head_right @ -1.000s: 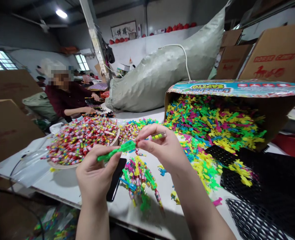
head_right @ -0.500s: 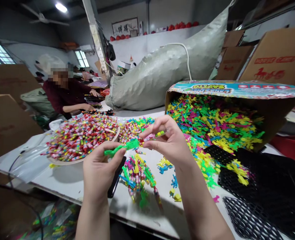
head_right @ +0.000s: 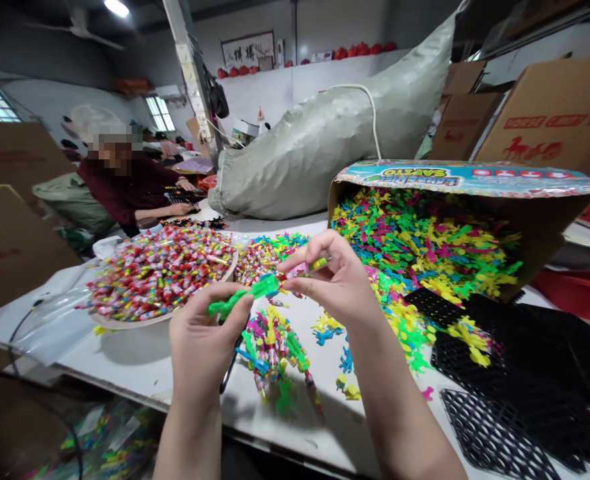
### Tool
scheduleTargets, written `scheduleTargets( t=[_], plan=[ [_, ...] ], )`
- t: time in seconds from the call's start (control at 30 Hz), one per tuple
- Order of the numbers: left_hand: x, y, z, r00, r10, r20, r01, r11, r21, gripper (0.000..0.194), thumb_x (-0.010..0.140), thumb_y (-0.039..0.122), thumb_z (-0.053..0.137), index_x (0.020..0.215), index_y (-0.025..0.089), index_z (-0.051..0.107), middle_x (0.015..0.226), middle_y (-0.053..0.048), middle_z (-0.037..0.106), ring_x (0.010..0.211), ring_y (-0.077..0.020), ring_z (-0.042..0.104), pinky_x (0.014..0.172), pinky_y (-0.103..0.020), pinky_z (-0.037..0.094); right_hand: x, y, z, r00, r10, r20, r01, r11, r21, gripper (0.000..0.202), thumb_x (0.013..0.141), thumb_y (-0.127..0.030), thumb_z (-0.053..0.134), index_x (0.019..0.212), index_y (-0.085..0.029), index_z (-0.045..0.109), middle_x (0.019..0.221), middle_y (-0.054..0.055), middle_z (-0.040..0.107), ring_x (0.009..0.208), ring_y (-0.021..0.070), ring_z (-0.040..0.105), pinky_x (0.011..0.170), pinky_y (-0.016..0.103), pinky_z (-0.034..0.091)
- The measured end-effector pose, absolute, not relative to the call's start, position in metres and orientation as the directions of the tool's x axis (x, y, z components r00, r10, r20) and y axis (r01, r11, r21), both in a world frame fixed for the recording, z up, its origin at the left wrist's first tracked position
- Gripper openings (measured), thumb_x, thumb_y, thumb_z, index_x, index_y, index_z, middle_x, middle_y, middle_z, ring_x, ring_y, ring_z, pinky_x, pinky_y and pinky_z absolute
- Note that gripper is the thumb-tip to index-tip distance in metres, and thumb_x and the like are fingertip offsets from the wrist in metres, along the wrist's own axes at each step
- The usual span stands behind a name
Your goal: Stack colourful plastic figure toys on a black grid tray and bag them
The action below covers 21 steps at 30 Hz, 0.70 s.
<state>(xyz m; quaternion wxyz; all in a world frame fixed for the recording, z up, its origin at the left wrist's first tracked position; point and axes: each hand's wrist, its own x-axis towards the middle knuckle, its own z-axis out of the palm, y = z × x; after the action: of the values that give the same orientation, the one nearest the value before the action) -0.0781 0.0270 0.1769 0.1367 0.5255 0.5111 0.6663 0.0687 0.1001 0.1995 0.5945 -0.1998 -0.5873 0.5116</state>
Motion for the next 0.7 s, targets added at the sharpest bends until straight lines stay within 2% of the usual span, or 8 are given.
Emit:
scheduleTargets(
  t=[0.23, 0.43, 0.7],
  plan=[
    [-0.082, 0.031, 0.174, -0.406, 0.741, 0.534, 0.311, -0.437, 0.844, 0.013, 0.071, 0.03, 0.064, 0.078, 0.018, 0.064, 0.074, -0.002, 0.063, 0.072, -0.0127, 0.058, 0.064, -0.023, 0.047, 0.066, 0.101, 0.198, -0.237, 0.812, 0.533, -0.349, 0.441, -0.827, 0.045, 0.051, -0.029, 0.081, 0.071, -0.023, 0.043, 0.069, -0.003, 0.064, 0.059, 0.0118, 0.058, 0.043, 0.02, 0.044],
    [-0.083, 0.036, 0.17, -0.398, 0.753, 0.524, 0.296, -0.435, 0.85, 0.015, 0.071, 0.031, 0.064, 0.077, 0.017, 0.064, 0.075, -0.003, 0.063, 0.074, -0.0138, 0.059, 0.065, -0.023, 0.047, 0.065, 0.101, 0.199, -0.237, 0.829, 0.506, -0.346, 0.415, -0.842, 0.044, 0.05, -0.027, 0.082, 0.069, -0.022, 0.042, 0.068, -0.003, 0.064, 0.058, 0.0121, 0.058, 0.043, 0.021, 0.044],
    [-0.091, 0.042, 0.169, -0.31, 0.744, 0.592, 0.379, -0.474, 0.795, 0.01, 0.073, 0.029, 0.061, 0.075, 0.019, 0.062, 0.073, -0.002, 0.06, 0.073, -0.0134, 0.056, 0.07, -0.025, 0.044, 0.069, 0.103, 0.199, -0.317, 0.795, 0.518, -0.307, 0.43, -0.849, 0.037, 0.055, -0.025, 0.079, 0.07, -0.021, 0.046, 0.072, -0.002, 0.064, 0.056, 0.01, 0.057, 0.044, 0.02, 0.045]
  ],
)
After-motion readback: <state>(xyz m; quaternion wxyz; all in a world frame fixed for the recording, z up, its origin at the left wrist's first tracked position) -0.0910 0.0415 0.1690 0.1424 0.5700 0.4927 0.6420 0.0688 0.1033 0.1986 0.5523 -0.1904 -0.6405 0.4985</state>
